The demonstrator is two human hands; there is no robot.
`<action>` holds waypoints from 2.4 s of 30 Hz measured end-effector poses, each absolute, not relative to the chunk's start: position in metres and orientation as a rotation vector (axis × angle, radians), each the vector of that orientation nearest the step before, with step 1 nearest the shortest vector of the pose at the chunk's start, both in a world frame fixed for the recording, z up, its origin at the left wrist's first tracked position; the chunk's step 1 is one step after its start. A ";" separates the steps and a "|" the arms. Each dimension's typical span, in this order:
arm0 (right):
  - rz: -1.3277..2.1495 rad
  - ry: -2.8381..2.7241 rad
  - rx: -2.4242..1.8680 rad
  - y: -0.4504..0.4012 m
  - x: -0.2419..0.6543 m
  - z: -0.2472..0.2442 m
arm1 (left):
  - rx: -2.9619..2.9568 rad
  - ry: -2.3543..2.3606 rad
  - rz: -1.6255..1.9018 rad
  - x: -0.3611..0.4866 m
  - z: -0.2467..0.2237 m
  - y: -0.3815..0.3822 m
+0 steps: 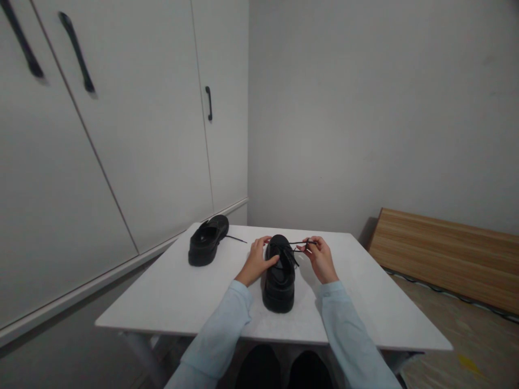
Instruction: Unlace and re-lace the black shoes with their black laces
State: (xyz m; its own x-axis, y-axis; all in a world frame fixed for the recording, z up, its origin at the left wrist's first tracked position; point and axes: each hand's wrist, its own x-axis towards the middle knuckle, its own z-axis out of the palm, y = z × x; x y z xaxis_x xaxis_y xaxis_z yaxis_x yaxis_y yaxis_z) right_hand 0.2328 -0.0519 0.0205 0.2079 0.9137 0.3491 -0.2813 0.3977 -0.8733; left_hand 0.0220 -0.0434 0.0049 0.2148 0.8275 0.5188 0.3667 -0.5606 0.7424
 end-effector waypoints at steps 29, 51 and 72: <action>0.126 -1.292 -1.298 -0.053 0.241 0.018 | 2.011 1.082 1.339 0.023 0.003 -0.043; 0.261 -1.520 -1.360 -0.045 0.237 0.003 | 2.116 1.247 1.359 0.020 -0.003 -0.032; 0.585 -1.816 -1.141 -0.058 0.223 0.012 | 1.797 1.222 1.421 0.026 -0.006 -0.027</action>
State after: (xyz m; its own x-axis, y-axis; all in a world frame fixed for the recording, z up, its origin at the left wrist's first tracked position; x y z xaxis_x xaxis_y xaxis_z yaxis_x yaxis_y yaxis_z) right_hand 0.2233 -0.0578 0.0116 -0.1842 0.8828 0.4321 0.4644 0.4657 -0.7533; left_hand 0.0262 -0.0266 -0.0056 0.0335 0.8879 0.4588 0.3203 -0.4443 0.8366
